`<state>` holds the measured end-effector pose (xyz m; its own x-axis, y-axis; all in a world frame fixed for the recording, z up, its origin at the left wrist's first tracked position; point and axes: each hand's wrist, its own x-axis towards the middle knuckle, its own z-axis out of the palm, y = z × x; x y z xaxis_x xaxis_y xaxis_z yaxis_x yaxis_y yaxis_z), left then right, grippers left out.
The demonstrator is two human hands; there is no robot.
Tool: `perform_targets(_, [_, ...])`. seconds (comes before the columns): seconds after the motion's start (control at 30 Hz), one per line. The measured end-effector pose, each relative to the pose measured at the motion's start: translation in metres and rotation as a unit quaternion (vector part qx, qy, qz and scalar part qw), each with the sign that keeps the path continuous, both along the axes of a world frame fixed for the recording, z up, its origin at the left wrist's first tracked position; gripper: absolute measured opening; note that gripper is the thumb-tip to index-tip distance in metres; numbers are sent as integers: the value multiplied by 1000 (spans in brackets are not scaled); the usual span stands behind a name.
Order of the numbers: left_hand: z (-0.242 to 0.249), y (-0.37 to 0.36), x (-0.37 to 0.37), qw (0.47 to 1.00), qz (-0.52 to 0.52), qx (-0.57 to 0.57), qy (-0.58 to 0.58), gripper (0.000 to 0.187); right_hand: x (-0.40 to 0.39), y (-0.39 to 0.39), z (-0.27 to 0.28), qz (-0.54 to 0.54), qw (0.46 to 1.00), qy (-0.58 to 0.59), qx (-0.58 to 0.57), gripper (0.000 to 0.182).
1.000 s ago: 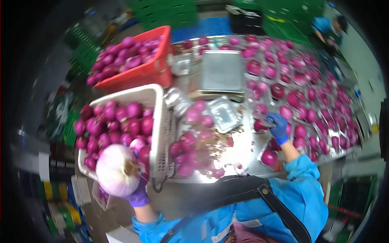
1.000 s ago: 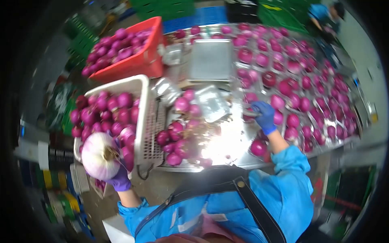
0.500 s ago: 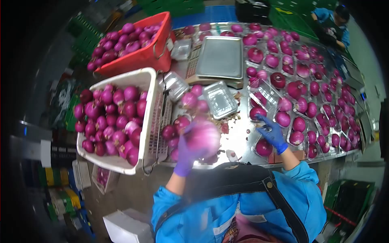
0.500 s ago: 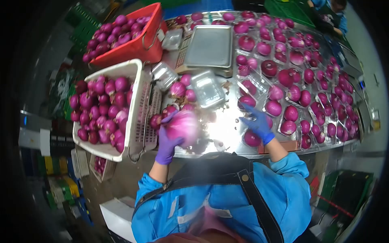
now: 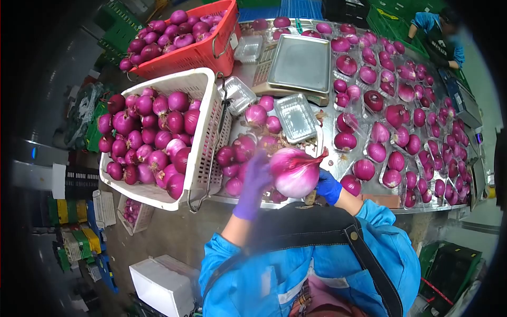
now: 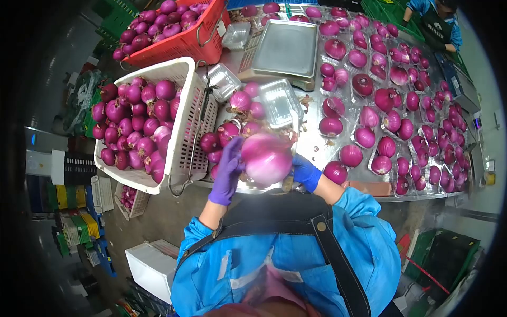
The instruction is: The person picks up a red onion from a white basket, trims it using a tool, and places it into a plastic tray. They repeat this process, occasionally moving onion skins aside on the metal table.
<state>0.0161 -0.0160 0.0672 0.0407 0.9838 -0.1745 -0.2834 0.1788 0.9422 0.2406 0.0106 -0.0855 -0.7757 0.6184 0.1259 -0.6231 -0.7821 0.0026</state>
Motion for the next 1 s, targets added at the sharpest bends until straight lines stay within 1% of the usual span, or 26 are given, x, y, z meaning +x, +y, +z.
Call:
perform_targets(0.03, [-9, -5, 7, 984, -24, -99, -146, 79, 0, -1, 19, -13, 956, -252, 153, 62])
perform_targets(0.07, [-21, -11, 11, 937, -46, -193, -287, 81, -3, -1, 43, -23, 827, -479, 294, 64])
perform_targets(0.1, [-41, -21, 11, 891, -101, -179, -405, 84, -17, 1, 71, -13, 935, -335, 114, 72])
perform_targets(0.13, [-45, -24, 10, 891, -97, -179, -407, 84, -20, 3, 87, -9, 935, -335, 113, 72])
perform_targets(0.2, [-50, -27, 9, 851, -129, -187, -474, 84, -24, 11, 106, -40, 924, -302, 233, 80])
perform_targets(0.23, [-51, -28, 7, 851, -126, -185, -475, 84, -26, 13, 108, -65, 902, -344, 251, 80])
perform_targets(0.27, [-51, -30, 4, 869, -101, -169, -455, 81, -22, 18, 107, -61, 903, -344, 252, 80])
perform_targets(0.3, [-51, -31, 1, 885, -77, -153, -434, 79, -16, 26, 110, -22, 834, -460, 304, 78])
perform_targets(0.33, [-54, -32, -2, 885, -74, -152, -434, 79, -13, 29, 114, 17, 747, -566, 349, 76])
perform_targets(0.37, [-57, -33, -5, 908, -34, -140, -395, 76, -14, 25, 117, 0, 752, -570, 330, 70])
perform_targets(0.4, [-59, -32, -7, 927, 4, -127, -353, 74, -21, 21, 131, 0, 753, -570, 329, 70])
perform_targets(0.43, [-55, -31, -7, 927, 3, -128, -353, 74, -28, 16, 145, -14, 759, -557, 337, 67])
perform_targets(0.47, [-49, -30, -7, 945, 3, -89, -314, 73, -30, 12, 151, -30, 764, -545, 343, 65])
perform_targets(0.5, [-43, -29, -6, 960, 3, -49, -275, 73, -37, 12, 143, -53, 746, -549, 374, 62])
perform_targets(0.53, [-40, -29, -5, 960, 1, -50, -277, 73, -37, 10, 140, -54, 746, -550, 372, 62])
perform_targets(0.6, [-37, -31, -4, 983, 9, -32, -178, 73, -46, 3, 142, -94, 771, -549, 308, 59])
perform_targets(0.63, [-37, -31, -4, 983, 8, -33, -178, 73, -51, 1, 133, -132, 764, -549, 312, 54])
perform_targets(0.67, [-38, -31, -4, 985, 3, -36, -167, 73, -51, 1, 133, -132, 764, -549, 311, 54])
perform_targets(0.73, [-37, -31, -2, 987, -2, -40, -155, 73, -51, 1, 132, -115, 753, -584, 281, 45])
perform_targets(0.77, [-34, -31, 0, 989, -4, -39, -146, 75, -51, 2, 132, -115, 753, -584, 281, 45])
perform_targets(0.83, [-35, -31, 1, 990, -7, -39, -135, 77, -52, 5, 128, -164, 739, -610, 234, 38])
perform_targets(0.93, [-42, -29, 1, 986, -18, -29, -163, 79, -47, 5, 124, -143, 752, -607, 213, 35])
perform_targets(1.0, [-42, -27, 2, 978, -8, -31, -204, 72, -47, 5, 121, -134, 760, -598, 217, 36])
